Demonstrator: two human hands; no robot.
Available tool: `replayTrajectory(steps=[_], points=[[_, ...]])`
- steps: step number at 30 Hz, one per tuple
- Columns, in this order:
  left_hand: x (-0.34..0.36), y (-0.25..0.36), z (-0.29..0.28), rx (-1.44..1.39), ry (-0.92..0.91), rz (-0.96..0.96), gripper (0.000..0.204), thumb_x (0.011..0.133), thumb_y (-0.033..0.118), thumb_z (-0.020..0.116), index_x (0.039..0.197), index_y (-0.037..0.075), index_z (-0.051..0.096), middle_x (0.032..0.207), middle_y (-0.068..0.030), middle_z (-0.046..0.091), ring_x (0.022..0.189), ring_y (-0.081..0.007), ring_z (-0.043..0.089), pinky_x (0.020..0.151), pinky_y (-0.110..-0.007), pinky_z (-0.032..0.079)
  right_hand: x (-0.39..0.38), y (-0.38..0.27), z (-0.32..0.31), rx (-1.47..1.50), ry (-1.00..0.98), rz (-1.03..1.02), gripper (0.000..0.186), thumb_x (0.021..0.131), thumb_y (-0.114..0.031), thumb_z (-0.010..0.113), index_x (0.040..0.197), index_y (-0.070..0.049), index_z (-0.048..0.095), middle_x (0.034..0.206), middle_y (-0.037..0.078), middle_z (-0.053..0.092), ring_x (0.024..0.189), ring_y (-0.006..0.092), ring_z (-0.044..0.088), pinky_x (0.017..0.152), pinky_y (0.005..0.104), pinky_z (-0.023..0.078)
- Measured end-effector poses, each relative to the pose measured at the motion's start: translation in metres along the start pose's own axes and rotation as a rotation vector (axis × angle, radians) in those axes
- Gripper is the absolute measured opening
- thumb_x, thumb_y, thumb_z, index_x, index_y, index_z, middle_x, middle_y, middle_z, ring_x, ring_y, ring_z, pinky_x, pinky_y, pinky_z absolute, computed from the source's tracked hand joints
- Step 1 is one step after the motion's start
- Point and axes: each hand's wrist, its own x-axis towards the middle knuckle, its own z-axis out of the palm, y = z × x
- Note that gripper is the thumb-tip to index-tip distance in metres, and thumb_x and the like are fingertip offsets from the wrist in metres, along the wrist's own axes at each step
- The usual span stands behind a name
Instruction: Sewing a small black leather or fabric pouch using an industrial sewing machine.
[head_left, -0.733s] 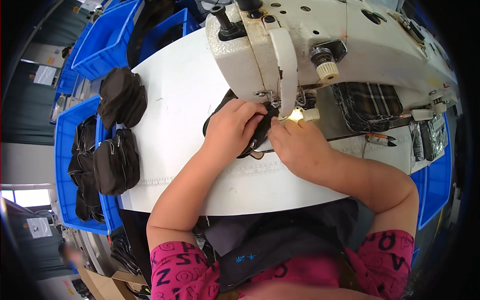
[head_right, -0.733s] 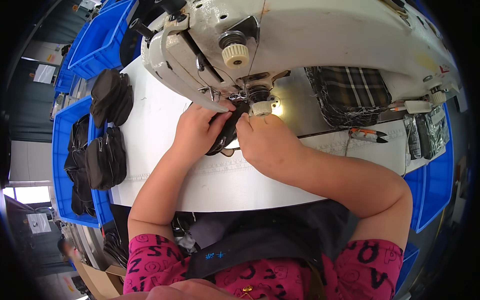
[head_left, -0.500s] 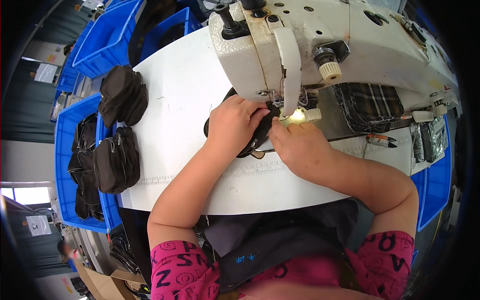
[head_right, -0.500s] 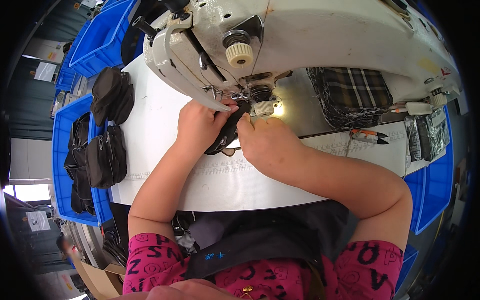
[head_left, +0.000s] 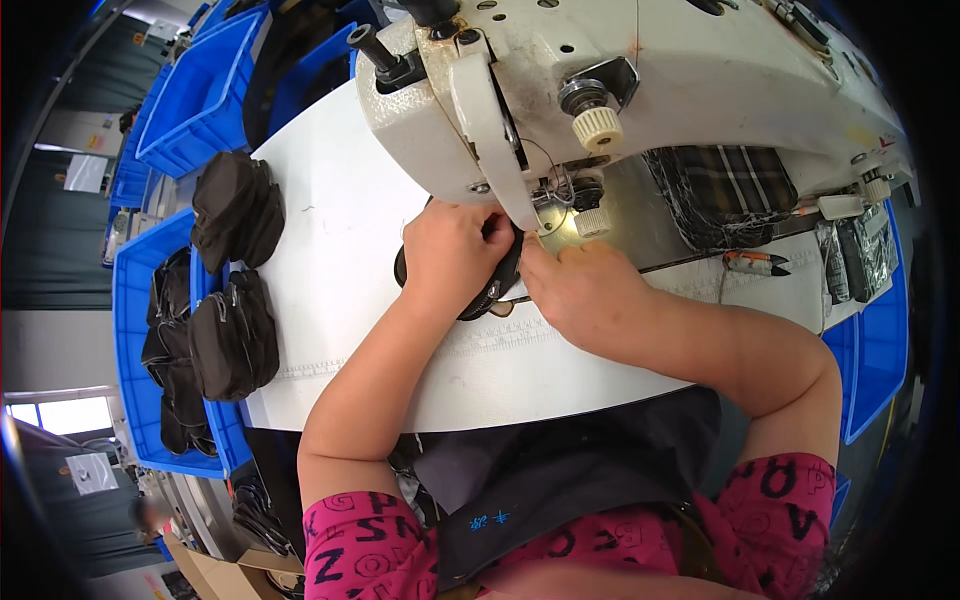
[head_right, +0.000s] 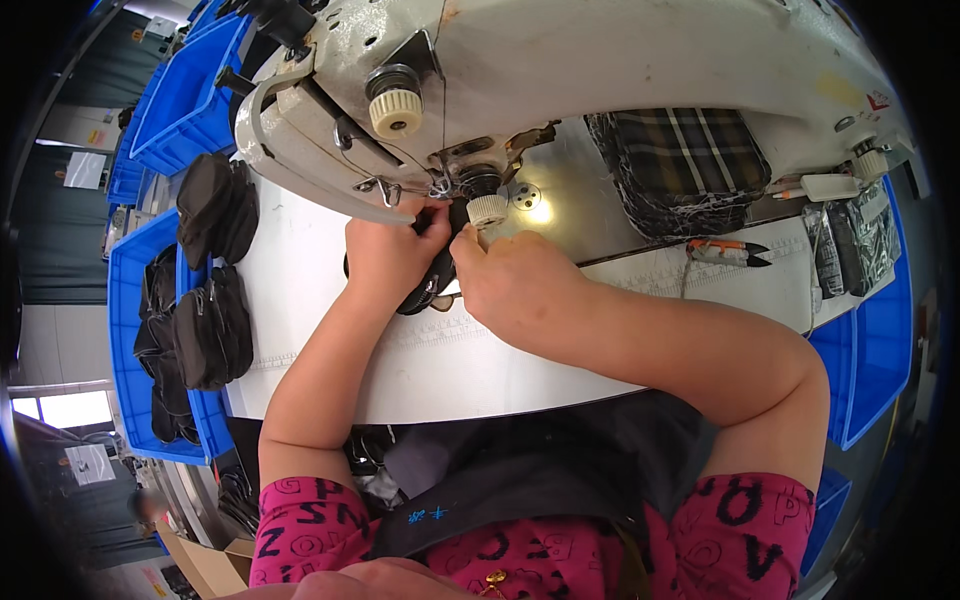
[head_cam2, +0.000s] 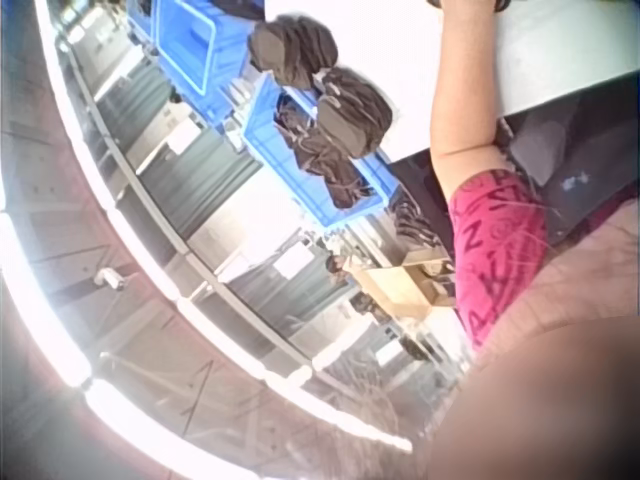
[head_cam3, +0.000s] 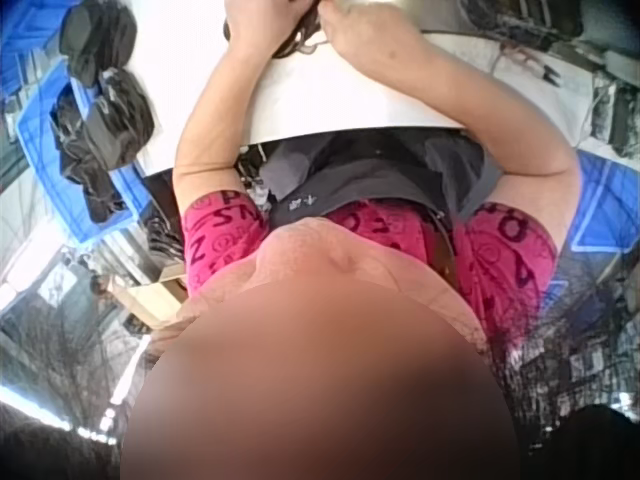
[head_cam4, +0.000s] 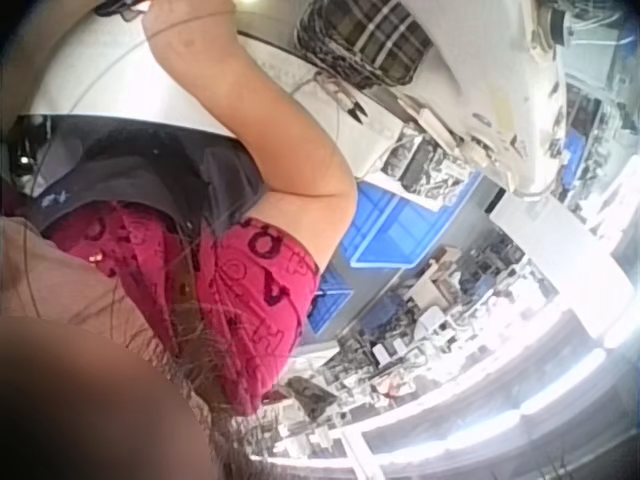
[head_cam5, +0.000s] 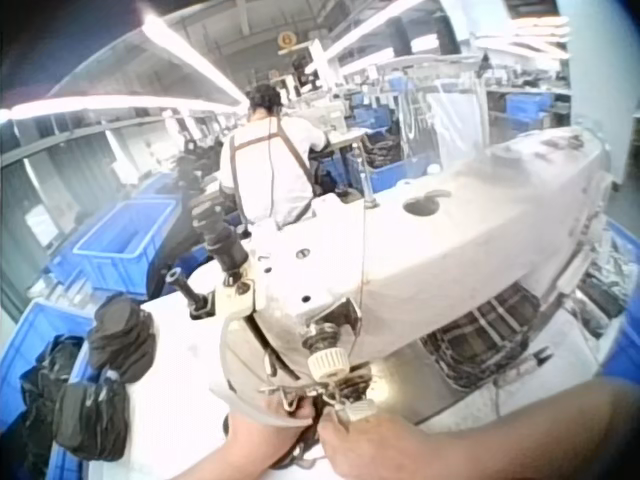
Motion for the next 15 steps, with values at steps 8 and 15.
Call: replayTrajectory(steps=[8, 15], points=[[-0.006, 0.002, -0.002, -0.079, -0.116, -0.217, 0.009, 0.081, 0.016, 0.073, 0.087, 0.011, 0.077, 0.090, -0.0100, 0.074, 0.084, -0.0311, 0.070, 0.068, -0.043, 0.056, -0.001, -0.003, 0.005, 0.025, 0.051, 0.041, 0.039, 0.074, -0.009, 0.070, 0.106, 0.015, 0.071, 0.111, 0.027, 0.068, 0.064, 0.0190, 0.066, 0.052, 0.0328, 0.050], [-0.014, -0.002, -0.013, 0.003, 0.013, 0.375, 0.023, 0.079, 0.008, 0.078, 0.102, 0.010, 0.075, 0.112, -0.0040, 0.073, 0.094, -0.0294, 0.072, 0.069, -0.039, 0.058, -0.002, -0.006, 0.010, -0.003, 0.085, 0.058, 0.030, 0.072, -0.013, 0.072, 0.094, 0.006, 0.076, 0.107, 0.023, 0.067, 0.065, 0.0196, 0.065, 0.053, 0.0338, 0.051]])
